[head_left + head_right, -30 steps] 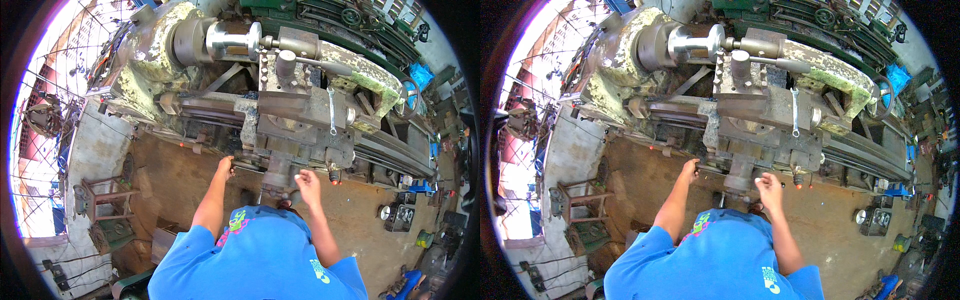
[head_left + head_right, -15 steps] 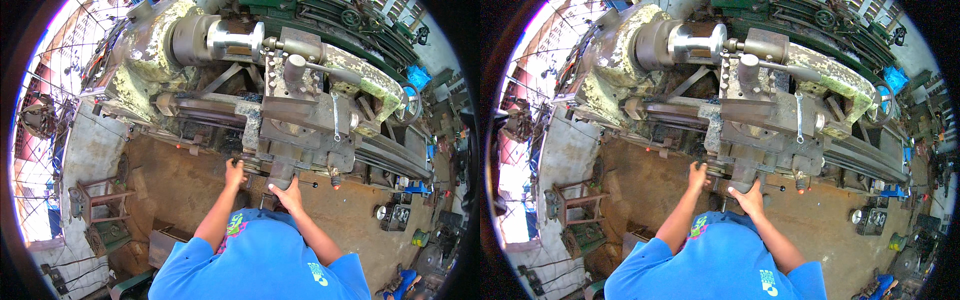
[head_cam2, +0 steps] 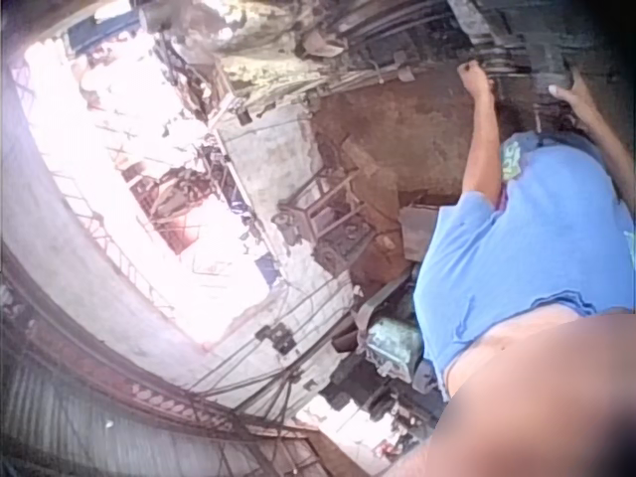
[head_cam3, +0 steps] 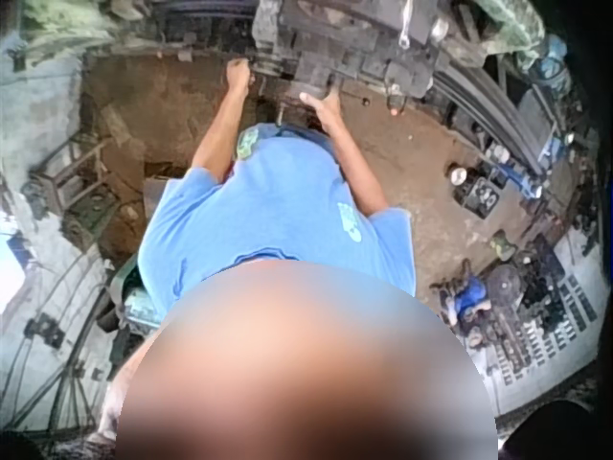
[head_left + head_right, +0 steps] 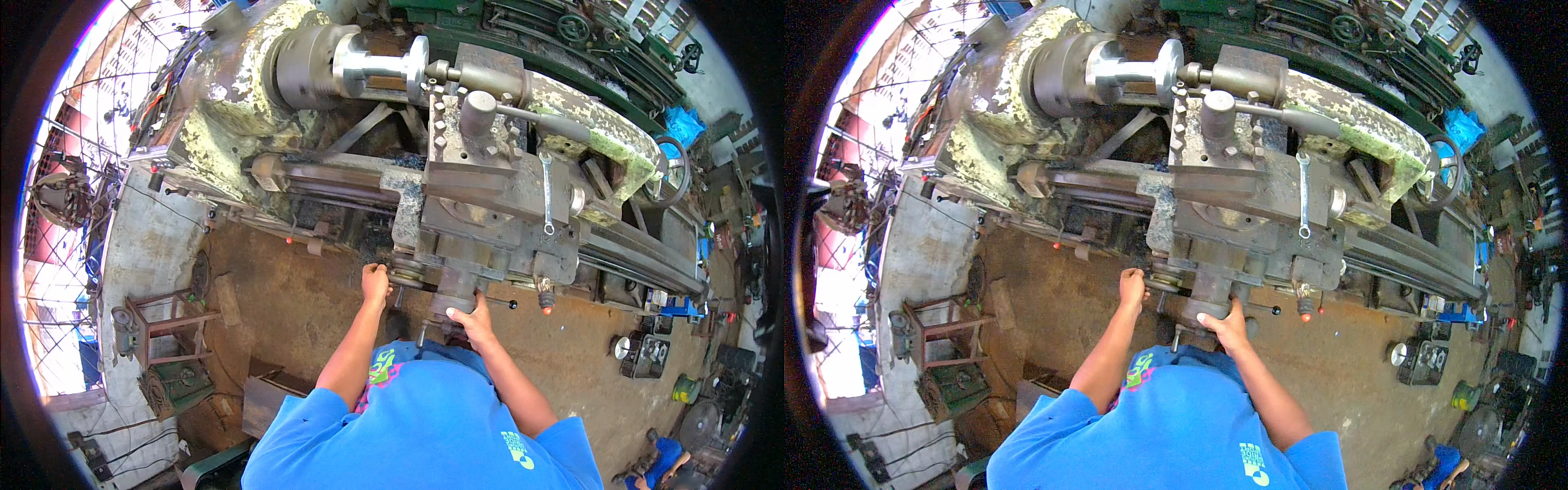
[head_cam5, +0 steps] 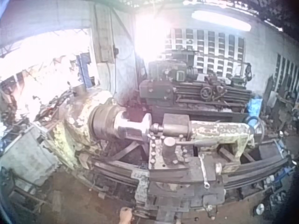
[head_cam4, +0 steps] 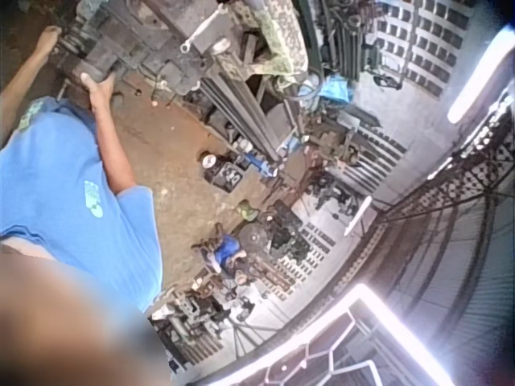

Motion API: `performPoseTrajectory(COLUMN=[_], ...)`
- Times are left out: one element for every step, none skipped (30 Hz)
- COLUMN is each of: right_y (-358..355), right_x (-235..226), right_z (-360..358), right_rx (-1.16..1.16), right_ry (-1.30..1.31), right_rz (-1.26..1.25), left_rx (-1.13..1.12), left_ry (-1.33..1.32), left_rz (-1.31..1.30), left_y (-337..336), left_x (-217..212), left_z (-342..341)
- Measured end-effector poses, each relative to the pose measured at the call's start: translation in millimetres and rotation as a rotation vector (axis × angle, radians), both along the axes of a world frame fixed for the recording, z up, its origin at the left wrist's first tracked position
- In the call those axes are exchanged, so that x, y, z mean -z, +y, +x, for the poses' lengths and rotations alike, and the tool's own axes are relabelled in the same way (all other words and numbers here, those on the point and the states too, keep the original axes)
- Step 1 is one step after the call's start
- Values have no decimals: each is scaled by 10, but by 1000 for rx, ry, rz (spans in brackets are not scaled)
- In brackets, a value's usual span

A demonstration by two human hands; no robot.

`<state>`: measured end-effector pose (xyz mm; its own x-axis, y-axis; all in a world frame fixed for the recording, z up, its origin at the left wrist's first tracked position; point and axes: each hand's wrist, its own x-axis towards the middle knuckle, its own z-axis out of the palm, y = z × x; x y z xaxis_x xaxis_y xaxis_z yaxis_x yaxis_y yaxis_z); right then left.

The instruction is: The person operates a metal lathe, turning the cross-slide and compound handwheels to position the cutting tool against a rotating cylindrical workpiece. Metal shavings are produced as the tool engages the workpiece. The person repeatedly advances and retracts the tool while making small adjustments.

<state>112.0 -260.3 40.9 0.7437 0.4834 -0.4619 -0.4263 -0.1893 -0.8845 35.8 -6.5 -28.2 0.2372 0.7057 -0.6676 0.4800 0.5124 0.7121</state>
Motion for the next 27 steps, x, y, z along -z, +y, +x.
performPoseTrajectory(right_y=[-69, -125, -150, -157, -174, -202, -218, -229, -237, -241, -231, -211, -177, -124, -77, -50, -35, -46, -77, -119, -133, -117, -128, -164, -194, -223, -261], right_x=[141, 284, 423, 541, 619, 655, 652, 608, 529, 418, 291, 162, 43, -50, -112, -143, -139, -105, -47, 35, 142, 260, 362, 442, 506, 554, 587], right_z=[16, 28, 38, 43, 49, 53, 60, 66, 62, 56, 55, 39, 15, 5, 4, 9, 12, 16, 18, 10, 6, 13, 23, 33, 42, 55, 80], right_rx=[-3, -9, -41, -74, -106, -106, -104, -83, -56, -14, 53, 0, -25, -46, -50, -53, -64, -40, -24, -6, -28, -51, -35, -88, -100, -111, -106], right_ry=[113, 226, 361, 499, 637, 640, 642, 638, 554, 465, 373, 295, 218, 138, 145, 151, 139, 225, 294, 364, 408, 451, 507, 489, 484, 479, 509], right_rz=[124, 250, 374, 498, 622, 598, 574, 516, 452, 355, 208, 193, 129, 66, 65, 63, 86, 139, 217, 295, 382, 468, 476, 541, 529, 516, 491], left_rx=[-30, -57, -66, -70, -76, -77, -77, -74, -65, -55, -48, -40, -30, -26, -9, 1, 8, -8, -6, -2, 8, 28, 30, 33, 18, 20, 5], left_ry=[-21, -26, -28, -14, 10, 11, 21, 41, 32, 31, 30, 18, 9, 17, 16, 33, 58, 24, 33, 37, 38, 46, 49, 54, 66, 64, 67], left_rz=[-5, -32, -16, -21, -26, -25, -25, -36, -38, -50, -61, -49, -37, -29, -11, 2, 12, -1, 25, 24, -12, 22, 31, 42, 81, 67, 81], left_y=[3, -2, -14, -28, -40, -49, -52, -54, -53, -50, -54, -76, -108, -146, -188, -235, -277, -316, -349, -375, -403, -417, -436, -456, -449, -445, -423], left_x=[-12, -21, -30, -40, -54, -70, -88, -109, -129, -152, -173, -192, -211, -226, -239, -247, -254, -258, -260, -259, -251, -241, -223, -199, -176, -149, -123], left_z=[2, 1, 2, 1, 0, -1, -3, -2, -7, -12, -12, -16, -19, -10, 1, 23, 37, 65, 84, 96, 113, 114, 122, 128, 125, 127, 128])
